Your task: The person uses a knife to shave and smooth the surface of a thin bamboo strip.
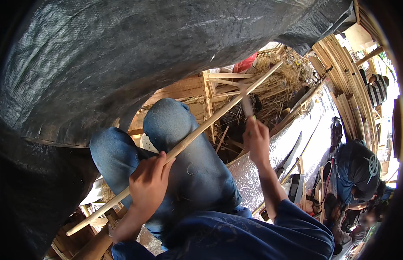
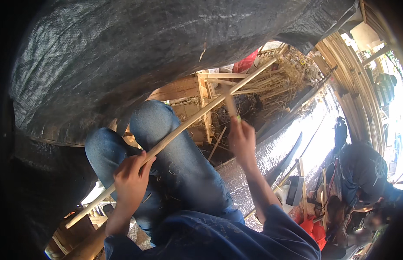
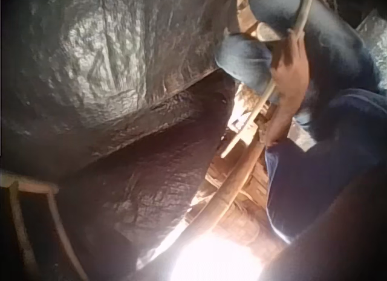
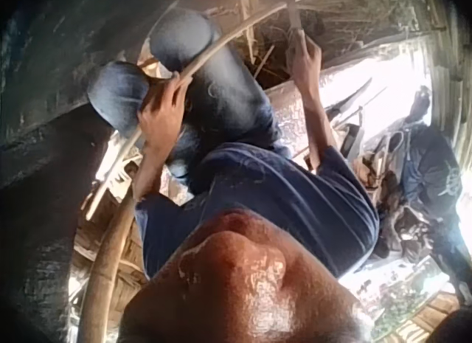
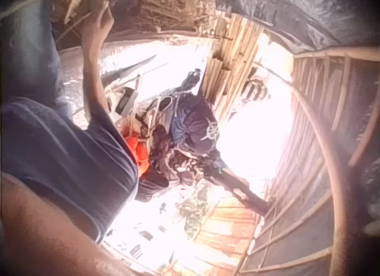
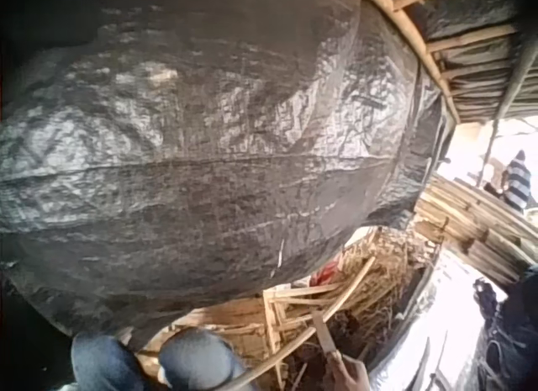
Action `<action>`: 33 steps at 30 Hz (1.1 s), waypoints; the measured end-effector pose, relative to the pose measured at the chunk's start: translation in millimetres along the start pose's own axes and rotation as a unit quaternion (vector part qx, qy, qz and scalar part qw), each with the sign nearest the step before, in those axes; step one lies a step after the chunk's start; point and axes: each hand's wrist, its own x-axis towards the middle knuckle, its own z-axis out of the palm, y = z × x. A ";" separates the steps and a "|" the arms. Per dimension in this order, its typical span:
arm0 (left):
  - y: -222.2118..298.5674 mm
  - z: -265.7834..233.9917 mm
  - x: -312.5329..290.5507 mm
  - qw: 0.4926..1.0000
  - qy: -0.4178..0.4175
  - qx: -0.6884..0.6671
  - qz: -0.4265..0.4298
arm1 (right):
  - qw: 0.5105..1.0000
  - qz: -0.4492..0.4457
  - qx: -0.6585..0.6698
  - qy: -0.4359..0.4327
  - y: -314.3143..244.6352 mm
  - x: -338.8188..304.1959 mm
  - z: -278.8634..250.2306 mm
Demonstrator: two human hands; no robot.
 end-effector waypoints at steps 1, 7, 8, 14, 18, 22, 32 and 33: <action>0.1 -2.4 -3.3 1.000 0.013 -0.014 0.010 | 0.994 0.026 0.104 0.010 -0.7 12.5 -12.1; -45.1 -39.8 -31.6 0.994 -0.042 -0.079 -0.068 | 0.991 -0.002 0.122 0.054 -9.8 41.1 -24.2; -52.1 -42.3 -34.7 0.991 -0.046 -0.082 -0.095 | 0.991 -0.005 0.123 0.050 -9.8 41.0 -18.8; -66.7 -46.9 -42.5 0.995 -0.008 -0.065 -0.075 | 0.944 -0.249 -0.194 -0.099 5.4 -35.4 59.3; -63.6 -50.1 -41.5 0.993 -0.012 -0.066 -0.093 | 0.979 -0.152 -0.132 0.025 -1.6 -2.0 34.2; -41.5 -43.3 -26.3 0.987 -0.029 -0.097 -0.125 | 0.982 -0.114 -0.105 0.106 -9.1 18.7 12.3; -21.0 -33.5 -5.0 0.985 -0.052 -0.098 -0.133 | 0.972 -0.163 -0.125 0.117 2.6 26.4 16.8; -21.0 -31.8 -3.8 0.985 -0.049 -0.096 -0.136 | 0.977 -0.156 -0.123 0.071 0.0 17.1 25.8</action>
